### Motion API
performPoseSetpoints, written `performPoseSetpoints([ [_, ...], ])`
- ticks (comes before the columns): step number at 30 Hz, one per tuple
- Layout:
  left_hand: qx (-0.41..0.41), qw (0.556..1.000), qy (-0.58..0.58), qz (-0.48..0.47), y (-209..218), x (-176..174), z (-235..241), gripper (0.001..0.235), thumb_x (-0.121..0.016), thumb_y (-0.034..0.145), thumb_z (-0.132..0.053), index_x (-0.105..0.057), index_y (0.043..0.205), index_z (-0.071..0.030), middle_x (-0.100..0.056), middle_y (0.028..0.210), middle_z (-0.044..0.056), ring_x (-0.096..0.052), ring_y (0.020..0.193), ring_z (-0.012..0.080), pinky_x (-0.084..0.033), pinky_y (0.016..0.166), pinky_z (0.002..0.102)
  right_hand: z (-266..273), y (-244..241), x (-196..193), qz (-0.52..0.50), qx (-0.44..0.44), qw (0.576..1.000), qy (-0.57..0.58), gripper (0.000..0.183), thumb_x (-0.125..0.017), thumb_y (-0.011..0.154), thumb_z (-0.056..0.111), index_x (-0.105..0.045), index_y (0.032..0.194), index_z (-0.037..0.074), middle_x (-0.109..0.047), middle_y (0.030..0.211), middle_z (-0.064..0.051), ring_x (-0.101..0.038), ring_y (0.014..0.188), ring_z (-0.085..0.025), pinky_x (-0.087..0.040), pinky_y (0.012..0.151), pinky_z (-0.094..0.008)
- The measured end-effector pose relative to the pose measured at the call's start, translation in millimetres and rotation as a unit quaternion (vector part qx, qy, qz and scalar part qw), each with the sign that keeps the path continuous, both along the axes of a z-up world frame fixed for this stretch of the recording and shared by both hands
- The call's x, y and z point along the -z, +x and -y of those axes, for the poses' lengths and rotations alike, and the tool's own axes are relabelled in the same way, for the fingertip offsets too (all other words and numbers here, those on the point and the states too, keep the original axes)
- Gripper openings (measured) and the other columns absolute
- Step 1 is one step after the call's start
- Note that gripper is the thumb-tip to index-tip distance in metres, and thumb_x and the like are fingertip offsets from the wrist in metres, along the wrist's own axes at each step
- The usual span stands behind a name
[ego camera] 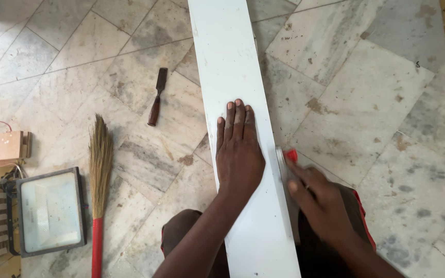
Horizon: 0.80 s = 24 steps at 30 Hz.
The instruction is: The person smooths a long white rectangular board using a metal scraper. They hold the board with one hand and scrape along its length with the other, occasionally adjusting the board's position.
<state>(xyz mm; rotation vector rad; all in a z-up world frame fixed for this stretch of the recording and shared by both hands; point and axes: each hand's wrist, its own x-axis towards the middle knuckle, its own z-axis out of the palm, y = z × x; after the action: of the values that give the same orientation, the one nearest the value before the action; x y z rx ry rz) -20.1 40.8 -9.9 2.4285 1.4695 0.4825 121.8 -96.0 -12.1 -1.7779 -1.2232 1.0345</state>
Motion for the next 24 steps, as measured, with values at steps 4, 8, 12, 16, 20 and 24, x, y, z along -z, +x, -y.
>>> performPoseSetpoints([
  [4,0.013,1.000,0.004,0.014,0.3,-3.9,-0.9,0.055,-0.048,0.099,-0.009,-0.039,0.149,0.011,-0.032,0.162,0.027,-0.022,0.156,0.0337,-0.012,0.127,0.049,-104.3,23.2,19.3,0.039,0.017,0.999,0.005,0.053,-0.058,0.102,0.038,-0.057,0.151,0.019,-0.058,0.093,-0.009,-0.057,0.085,-0.018,-0.048,0.077,-0.032],
  [8,0.017,1.000,0.016,-0.018,1.5,-1.2,-4.9,0.055,-0.044,0.097,-0.006,-0.040,0.150,0.011,-0.032,0.163,0.028,-0.023,0.157,0.0344,-0.013,0.128,0.048,-209.8,42.9,27.5,0.010,-0.001,0.992,0.126,0.057,-0.060,0.104,0.042,-0.059,0.145,0.003,-0.066,0.137,-0.018,-0.061,0.128,-0.023,-0.046,0.106,-0.036],
  [12,0.025,0.998,0.023,-0.045,3.1,-0.5,-5.8,0.057,-0.042,0.093,-0.001,-0.039,0.149,0.011,-0.033,0.161,0.028,-0.022,0.156,0.0347,-0.013,0.127,0.049,-292.8,58.3,25.0,-0.055,-0.019,0.981,0.184,0.054,-0.056,0.102,0.032,-0.059,0.145,-0.001,-0.073,0.122,-0.019,-0.070,0.109,-0.022,-0.055,0.094,-0.036],
  [16,0.029,0.999,0.026,-0.029,3.9,0.8,-9.0,0.057,-0.042,0.092,0.001,-0.040,0.148,0.012,-0.033,0.161,0.029,-0.024,0.155,0.0354,-0.015,0.126,0.049,-333.1,68.6,18.1,-0.071,0.022,0.996,0.046,0.055,-0.053,0.107,0.031,-0.057,0.156,0.008,-0.066,0.105,-0.035,-0.057,0.081,-0.041,-0.045,0.075,-0.050],
  [20,0.013,0.999,0.025,-0.014,3.0,0.8,-9.6,0.053,-0.042,0.096,0.001,-0.043,0.148,0.009,-0.036,0.161,0.025,-0.026,0.156,0.0334,-0.017,0.128,0.048,-309.4,61.5,19.2,-0.063,-0.024,0.988,0.140,0.056,-0.058,0.104,0.034,-0.056,0.150,0.002,-0.065,0.128,-0.027,-0.062,0.113,-0.032,-0.048,0.097,-0.040],
  [24,0.001,1.000,0.028,0.006,2.4,3.9,-11.2,0.053,-0.043,0.097,0.001,-0.045,0.149,0.007,-0.037,0.162,0.022,-0.027,0.156,0.0314,-0.018,0.129,0.047,-213.6,50.6,27.7,-0.034,-0.003,0.997,0.073,0.061,-0.056,0.097,0.044,-0.058,0.144,0.005,-0.065,0.139,-0.021,-0.062,0.128,-0.029,-0.047,0.106,-0.040],
])
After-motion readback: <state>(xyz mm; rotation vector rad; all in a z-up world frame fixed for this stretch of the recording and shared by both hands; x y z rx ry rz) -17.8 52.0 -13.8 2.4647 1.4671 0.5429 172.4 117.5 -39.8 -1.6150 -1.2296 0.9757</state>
